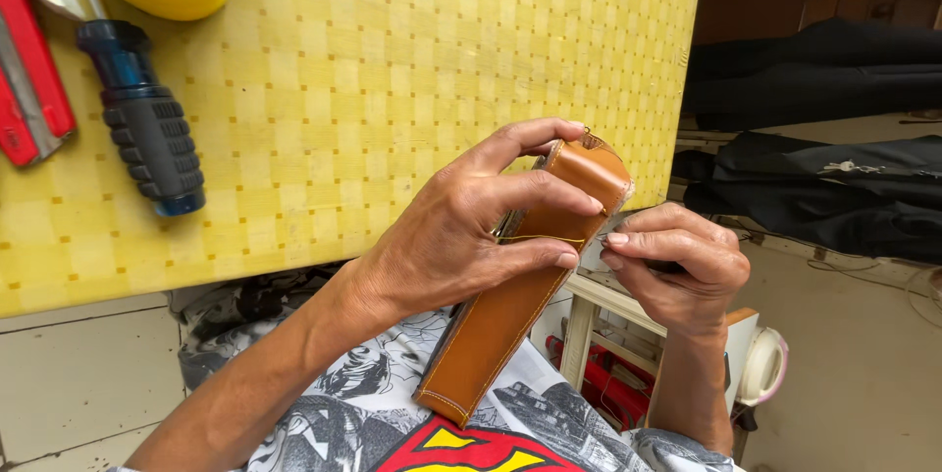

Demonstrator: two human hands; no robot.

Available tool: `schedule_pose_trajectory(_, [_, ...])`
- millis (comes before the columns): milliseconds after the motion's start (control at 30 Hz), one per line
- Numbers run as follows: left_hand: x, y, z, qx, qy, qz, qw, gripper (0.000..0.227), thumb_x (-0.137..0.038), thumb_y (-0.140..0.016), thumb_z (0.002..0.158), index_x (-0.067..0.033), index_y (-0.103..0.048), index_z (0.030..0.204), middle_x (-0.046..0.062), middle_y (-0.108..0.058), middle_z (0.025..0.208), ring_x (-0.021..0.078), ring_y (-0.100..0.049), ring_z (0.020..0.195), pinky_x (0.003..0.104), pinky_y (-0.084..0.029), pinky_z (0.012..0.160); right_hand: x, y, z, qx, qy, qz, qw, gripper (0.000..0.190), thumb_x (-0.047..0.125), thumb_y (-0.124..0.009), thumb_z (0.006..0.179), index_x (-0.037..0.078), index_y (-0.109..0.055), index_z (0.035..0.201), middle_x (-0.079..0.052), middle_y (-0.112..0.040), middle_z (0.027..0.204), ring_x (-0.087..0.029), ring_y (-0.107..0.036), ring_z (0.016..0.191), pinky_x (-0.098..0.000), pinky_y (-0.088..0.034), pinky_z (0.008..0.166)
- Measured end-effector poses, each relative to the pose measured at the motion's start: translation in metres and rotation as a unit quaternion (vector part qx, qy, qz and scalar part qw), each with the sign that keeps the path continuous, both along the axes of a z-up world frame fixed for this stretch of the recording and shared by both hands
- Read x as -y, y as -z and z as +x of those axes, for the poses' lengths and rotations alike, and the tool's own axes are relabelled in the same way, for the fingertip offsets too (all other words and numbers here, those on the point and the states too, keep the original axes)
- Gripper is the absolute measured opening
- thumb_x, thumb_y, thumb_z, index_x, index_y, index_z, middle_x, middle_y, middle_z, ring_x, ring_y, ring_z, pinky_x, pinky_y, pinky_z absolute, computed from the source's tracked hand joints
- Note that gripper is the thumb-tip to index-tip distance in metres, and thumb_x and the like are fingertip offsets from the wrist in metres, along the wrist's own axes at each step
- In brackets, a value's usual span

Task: The person hand-sews the edge of a brown patterned wallet using a needle and yellow thread. They repeatedly push the needle through the leather edge and pull the thread tight to secure the stitching along the side of the wallet.

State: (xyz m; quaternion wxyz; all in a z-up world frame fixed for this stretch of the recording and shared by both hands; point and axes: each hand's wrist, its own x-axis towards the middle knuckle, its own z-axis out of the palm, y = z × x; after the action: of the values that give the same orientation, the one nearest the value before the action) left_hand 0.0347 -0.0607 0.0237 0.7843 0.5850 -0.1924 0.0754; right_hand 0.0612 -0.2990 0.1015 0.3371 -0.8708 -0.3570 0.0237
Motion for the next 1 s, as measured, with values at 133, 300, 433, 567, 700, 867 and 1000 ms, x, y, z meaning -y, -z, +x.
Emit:
schedule_pose_trajectory(133, [0.007, -0.003, 0.000, 0.003, -0.008, 0.019, 1.000, 0.028, -0.020, -0.079, 0.083, -0.0177, -0.067, 0.109, 0.014, -0.050, 0.140, 0.0287, -0.053, 0.133, 0.041, -0.046, 0.107, 0.008, 0.000, -0.001, -0.014, 0.004, 0.020, 1.000, 0.016, -0.001, -0.077, 0.075, 0.002, -0.066, 0.085, -0.014, -0.065, 0.077, -0.017, -0.063, 0.065, -0.0228, -0.052, 0.061])
schedule_pose_trajectory(300, [0.010, -0.005, 0.000, 0.003, -0.014, 0.017, 1.000, 0.027, -0.018, -0.080, 0.082, -0.0174, -0.068, 0.107, 0.015, -0.050, 0.139, 0.0290, -0.055, 0.130, 0.041, -0.047, 0.107, 0.013, 0.006, -0.003, -0.007, 0.017, 0.027, 0.999, 0.013, 0.003, -0.076, 0.076, 0.005, -0.065, 0.084, -0.013, -0.065, 0.077, -0.017, -0.063, 0.066, -0.0241, -0.051, 0.062])
schedule_pose_trajectory(433, [0.006, -0.007, -0.001, -0.011, -0.008, 0.014, 1.000, 0.026, -0.014, -0.080, 0.081, -0.0165, -0.070, 0.105, 0.014, -0.050, 0.138, 0.0277, -0.056, 0.129, 0.039, -0.047, 0.106, 0.008, 0.009, -0.005, -0.005, 0.024, 0.034, 0.999, 0.012, 0.002, -0.074, 0.078, 0.005, -0.065, 0.085, -0.011, -0.064, 0.075, -0.017, -0.061, 0.065, -0.0244, -0.048, 0.061])
schedule_pose_trajectory(567, [0.003, -0.008, 0.000, -0.018, -0.005, 0.011, 1.000, 0.025, -0.013, -0.080, 0.081, -0.0159, -0.070, 0.104, 0.013, -0.050, 0.138, 0.0266, -0.057, 0.127, 0.037, -0.047, 0.105, 0.004, 0.014, -0.007, -0.044, 0.046, 0.041, 0.997, 0.008, 0.005, -0.072, 0.080, 0.005, -0.065, 0.084, -0.012, -0.064, 0.076, -0.017, -0.062, 0.066, -0.0242, -0.051, 0.063])
schedule_pose_trajectory(700, [-0.001, -0.005, 0.001, -0.022, -0.001, 0.009, 1.000, 0.020, -0.015, -0.077, 0.083, -0.0143, -0.071, 0.102, 0.014, -0.049, 0.139, 0.0264, -0.058, 0.126, 0.037, -0.047, 0.104, -0.003, 0.022, -0.010, -0.174, 0.089, 0.143, 0.970, 0.008, 0.012, -0.070, 0.085, 0.008, -0.064, 0.088, -0.007, -0.060, 0.071, -0.010, -0.055, 0.053, -0.0191, -0.044, 0.048])
schedule_pose_trajectory(867, [-0.006, -0.005, 0.000, -0.038, 0.004, 0.008, 0.999, 0.018, -0.015, -0.076, 0.083, -0.0143, -0.071, 0.100, 0.014, -0.049, 0.139, 0.0251, -0.058, 0.125, 0.036, -0.048, 0.102, -0.005, 0.017, -0.008, -0.039, 0.070, 0.051, 0.995, 0.008, 0.005, -0.071, 0.082, 0.003, -0.064, 0.084, -0.012, -0.066, 0.078, -0.018, -0.064, 0.069, -0.0254, -0.052, 0.065])
schedule_pose_trajectory(1000, [-0.006, -0.004, 0.001, -0.026, 0.003, 0.012, 1.000, 0.017, -0.017, -0.076, 0.084, -0.0144, -0.071, 0.100, 0.015, -0.048, 0.138, 0.0264, -0.058, 0.124, 0.037, -0.049, 0.100, -0.005, 0.013, -0.007, -0.139, 0.082, 0.072, 0.984, 0.009, 0.007, -0.072, 0.081, 0.004, -0.065, 0.087, -0.010, -0.065, 0.079, -0.013, -0.060, 0.063, -0.0210, -0.049, 0.053])
